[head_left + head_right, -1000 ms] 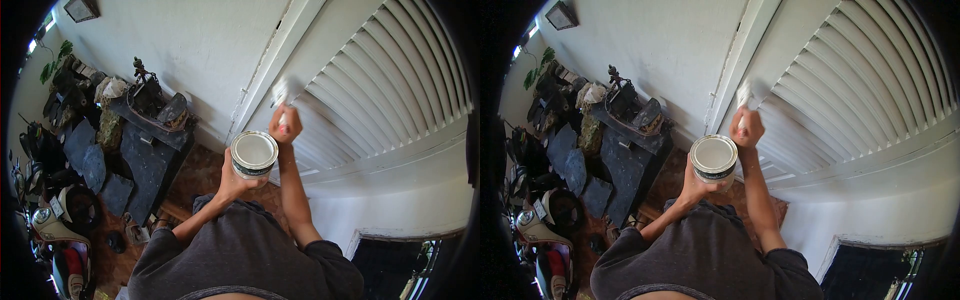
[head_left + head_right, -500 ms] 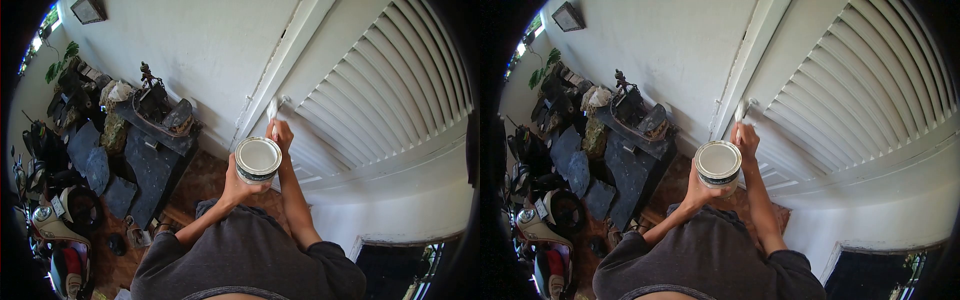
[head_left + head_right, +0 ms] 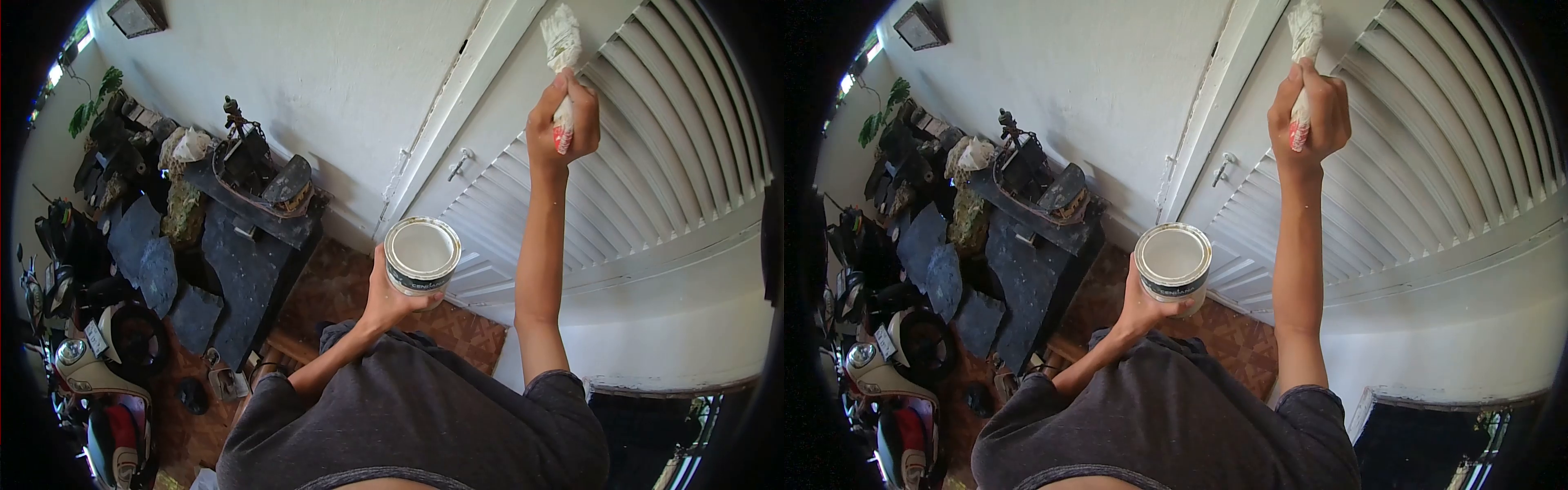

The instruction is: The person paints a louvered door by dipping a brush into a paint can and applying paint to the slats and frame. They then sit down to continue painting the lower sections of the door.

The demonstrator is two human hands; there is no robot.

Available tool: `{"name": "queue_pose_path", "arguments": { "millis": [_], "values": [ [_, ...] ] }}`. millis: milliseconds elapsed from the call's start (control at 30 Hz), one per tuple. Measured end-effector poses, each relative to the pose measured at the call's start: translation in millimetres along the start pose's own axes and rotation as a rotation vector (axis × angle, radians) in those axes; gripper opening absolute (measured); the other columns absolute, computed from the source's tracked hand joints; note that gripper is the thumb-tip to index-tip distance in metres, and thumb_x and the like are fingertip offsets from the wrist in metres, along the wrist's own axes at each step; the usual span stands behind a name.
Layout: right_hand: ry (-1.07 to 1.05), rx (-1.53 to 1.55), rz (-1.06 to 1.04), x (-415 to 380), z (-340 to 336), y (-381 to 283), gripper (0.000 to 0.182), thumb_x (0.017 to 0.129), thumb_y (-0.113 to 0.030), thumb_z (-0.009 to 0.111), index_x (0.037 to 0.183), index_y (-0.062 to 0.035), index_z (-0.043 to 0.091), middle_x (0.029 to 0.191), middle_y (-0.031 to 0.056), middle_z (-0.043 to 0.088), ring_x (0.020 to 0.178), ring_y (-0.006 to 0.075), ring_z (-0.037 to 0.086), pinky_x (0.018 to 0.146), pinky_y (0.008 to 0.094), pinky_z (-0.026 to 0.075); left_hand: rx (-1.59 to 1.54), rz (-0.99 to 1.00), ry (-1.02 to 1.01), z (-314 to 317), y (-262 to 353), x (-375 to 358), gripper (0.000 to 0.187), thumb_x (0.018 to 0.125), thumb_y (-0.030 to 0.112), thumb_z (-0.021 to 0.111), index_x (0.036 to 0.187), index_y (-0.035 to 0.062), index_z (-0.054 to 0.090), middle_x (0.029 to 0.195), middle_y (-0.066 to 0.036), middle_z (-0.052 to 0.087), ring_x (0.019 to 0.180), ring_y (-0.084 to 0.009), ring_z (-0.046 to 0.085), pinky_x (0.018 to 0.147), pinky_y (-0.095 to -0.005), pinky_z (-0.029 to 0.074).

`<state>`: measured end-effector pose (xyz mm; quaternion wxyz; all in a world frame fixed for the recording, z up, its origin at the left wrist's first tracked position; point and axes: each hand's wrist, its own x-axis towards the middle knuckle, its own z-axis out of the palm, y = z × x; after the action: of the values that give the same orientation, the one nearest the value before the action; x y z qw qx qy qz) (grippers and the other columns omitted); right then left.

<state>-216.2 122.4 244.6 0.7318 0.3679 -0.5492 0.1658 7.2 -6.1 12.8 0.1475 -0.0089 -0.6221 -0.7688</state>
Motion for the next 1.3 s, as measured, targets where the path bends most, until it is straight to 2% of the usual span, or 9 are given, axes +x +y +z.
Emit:
{"name": "queue_pose_path", "arguments": {
  "millis": [100, 233, 333, 433, 533, 800, 933, 1167, 1300],
  "values": [
    [-0.135, -0.005, 0.034, -53.1, -8.3, -8.0, 0.006, 0.091, 0.003, 0.067, 0.096, 0.0003, 0.067, 0.074, 0.0117, 0.061, 0.059, 0.0261, 0.059, 0.053, 0.0362, 0.047, 0.005, -0.006, 0.019, -2.1, -3.0, 0.5, 0.096, 0.056, 0.018, 0.094, 0.133, -0.0008, 0.039, 0.127, -0.012, 0.056, 0.120, -0.0204, 0.056, 0.106, -0.0343, 0.043],
    [-0.414, 0.097, 0.291, -147.2, -52.9, -54.4, 0.014, 0.083, 0.008, 0.070, 0.093, 0.0012, 0.064, 0.068, 0.0119, 0.058, 0.056, 0.0261, 0.057, 0.048, 0.0368, 0.045, 0.000, -0.025, 0.026, -5.1, 0.2, 4.4, 0.096, 0.056, 0.018, 0.094, 0.132, -0.0006, 0.039, 0.126, -0.013, 0.056, 0.120, -0.0203, 0.056, 0.106, -0.0346, 0.043],
    [-0.490, 0.207, 0.456, -163.9, -74.5, -81.7, 0.013, 0.082, 0.008, 0.070, 0.091, 0.0012, 0.063, 0.067, 0.0122, 0.055, 0.054, 0.0265, 0.054, 0.050, 0.0388, 0.044, -0.020, -0.012, 0.028, -4.4, -0.1, 8.8, 0.096, 0.056, 0.018, 0.095, 0.132, -0.0004, 0.039, 0.126, -0.012, 0.056, 0.120, -0.0202, 0.056, 0.106, -0.0348, 0.043],
    [-0.479, 0.189, 0.491, -150.2, -74.7, -77.5, 0.012, 0.082, 0.007, 0.070, 0.090, 0.0005, 0.063, 0.068, 0.0115, 0.056, 0.056, 0.0271, 0.055, 0.051, 0.0390, 0.045, -0.037, -0.011, 0.013, -2.1, 0.3, 11.2, 0.097, 0.057, 0.018, 0.095, 0.133, -0.0003, 0.038, 0.126, -0.012, 0.056, 0.119, -0.0203, 0.056, 0.107, -0.0351, 0.044],
    [-0.456, 0.166, 0.420, -123.6, -58.1, -55.8, 0.010, 0.084, 0.005, 0.069, 0.090, -0.0010, 0.063, 0.070, 0.0109, 0.058, 0.059, 0.0275, 0.056, 0.053, 0.0382, 0.045, -0.039, -0.037, -0.011, -0.2, 0.1, 11.4, 0.097, 0.057, 0.018, 0.095, 0.133, -0.0001, 0.038, 0.127, -0.012, 0.056, 0.120, -0.0205, 0.056, 0.107, -0.0355, 0.043],
    [0.023, -0.045, -0.008, 16.4, -15.7, 16.2, 0.005, 0.089, 0.001, 0.068, 0.091, -0.0022, 0.065, 0.075, 0.0078, 0.062, 0.060, 0.0229, 0.060, 0.054, 0.0339, 0.049, -0.045, -0.027, -0.044, 3.8, -6.0, 10.0, 0.098, 0.058, 0.020, 0.095, 0.134, -0.0005, 0.038, 0.128, -0.013, 0.055, 0.122, -0.0212, 0.055, 0.107, -0.0360, 0.043],
    [0.039, -0.014, -0.029, 24.7, -12.3, 12.2, 0.008, 0.089, -0.003, 0.072, 0.093, -0.0009, 0.065, 0.080, 0.0075, 0.066, 0.063, 0.0231, 0.064, 0.057, 0.0312, 0.050, -0.036, -0.021, -0.037, 1.8, -13.1, 8.9, 0.098, 0.058, 0.020, 0.095, 0.134, -0.0008, 0.038, 0.129, -0.013, 0.055, 0.122, -0.0215, 0.055, 0.107, -0.0357, 0.043],
    [-0.724, 0.267, 0.441, -38.6, -76.9, -29.4, 0.013, 0.084, -0.008, 0.076, 0.093, -0.0070, 0.067, 0.080, 0.0105, 0.067, 0.069, 0.0296, 0.066, 0.062, 0.0378, 0.051, -0.013, -0.041, 0.009, -5.6, -9.0, 8.8, 0.097, 0.057, 0.020, 0.095, 0.133, -0.0004, 0.039, 0.127, -0.013, 0.056, 0.121, -0.0214, 0.056, 0.107, -0.0356, 0.043],
    [-0.976, 0.296, 0.443, -56.6, -71.2, -28.4, 0.014, 0.086, -0.015, 0.076, 0.091, -0.0091, 0.064, 0.071, 0.0096, 0.061, 0.062, 0.0301, 0.061, 0.056, 0.0407, 0.047, -0.025, -0.057, -0.002, -5.1, -6.6, 9.5, 0.097, 0.056, 0.018, 0.095, 0.133, -0.0003, 0.038, 0.127, -0.013, 0.056, 0.121, -0.0214, 0.056, 0.107, -0.0355, 0.043]
  ]
}}
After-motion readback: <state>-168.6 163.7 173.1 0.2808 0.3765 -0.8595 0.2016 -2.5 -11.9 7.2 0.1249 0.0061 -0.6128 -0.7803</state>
